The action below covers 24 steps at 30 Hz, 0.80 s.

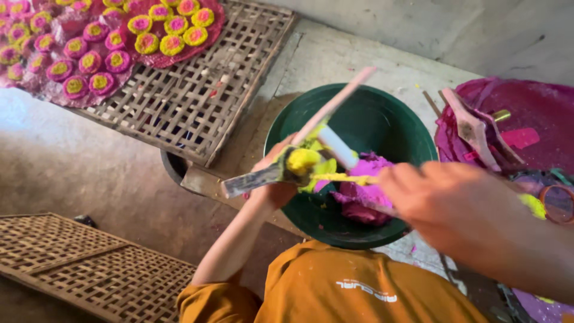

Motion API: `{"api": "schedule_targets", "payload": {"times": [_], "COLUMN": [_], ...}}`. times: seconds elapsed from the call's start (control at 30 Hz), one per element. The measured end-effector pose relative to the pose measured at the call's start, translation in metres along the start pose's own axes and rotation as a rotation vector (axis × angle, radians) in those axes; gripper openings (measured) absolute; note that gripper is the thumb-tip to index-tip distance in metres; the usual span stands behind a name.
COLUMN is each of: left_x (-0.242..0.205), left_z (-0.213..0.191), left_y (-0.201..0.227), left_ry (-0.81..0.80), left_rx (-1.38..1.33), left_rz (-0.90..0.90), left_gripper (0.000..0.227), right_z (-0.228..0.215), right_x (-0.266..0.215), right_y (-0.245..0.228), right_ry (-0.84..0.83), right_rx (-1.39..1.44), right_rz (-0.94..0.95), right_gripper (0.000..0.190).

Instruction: The person fills wooden molds with pink and yellow dough by hand, presses the molds together, and arranges the formed circular pieces onto decorative bases.

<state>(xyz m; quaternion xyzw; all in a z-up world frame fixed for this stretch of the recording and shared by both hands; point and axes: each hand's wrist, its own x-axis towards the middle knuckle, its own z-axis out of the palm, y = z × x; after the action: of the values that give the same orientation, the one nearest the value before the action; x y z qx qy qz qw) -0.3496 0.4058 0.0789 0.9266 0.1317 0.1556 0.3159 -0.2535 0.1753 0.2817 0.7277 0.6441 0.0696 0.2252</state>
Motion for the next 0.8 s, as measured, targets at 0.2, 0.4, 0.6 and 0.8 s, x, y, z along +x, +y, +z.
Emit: {"api": "schedule_targets", "payload": {"times": [0.2, 0.4, 0.6, 0.8], "left_x": [0.007, 0.015, 0.021, 0.038], "left_z": [0.007, 0.015, -0.013, 0.003], "left_y": [0.02, 0.04, 0.031, 0.03], "left_ry": [-0.038, 0.008, 0.117, 0.457], "left_rx": [-0.076, -0.051, -0.418, -0.311], "left_rz": [0.02, 0.074, -0.225, 0.005], "left_gripper": [0.09, 0.083, 0.05, 0.058], "right_z": [0.019, 0.096, 0.029, 0.107], "right_x": [0.034, 0.053, -0.002, 0.041], "right_y": [-0.01, -0.042, 0.002, -0.024], "right_ry": [0.137, 0.207, 0.088, 0.535], "right_rx": [-0.095, -0.067, 0.455, 1.056], "right_rz": [0.006, -0.079, 0.243, 0.276], "right_gripper": [0.014, 0.014, 0.045, 0.07]}}
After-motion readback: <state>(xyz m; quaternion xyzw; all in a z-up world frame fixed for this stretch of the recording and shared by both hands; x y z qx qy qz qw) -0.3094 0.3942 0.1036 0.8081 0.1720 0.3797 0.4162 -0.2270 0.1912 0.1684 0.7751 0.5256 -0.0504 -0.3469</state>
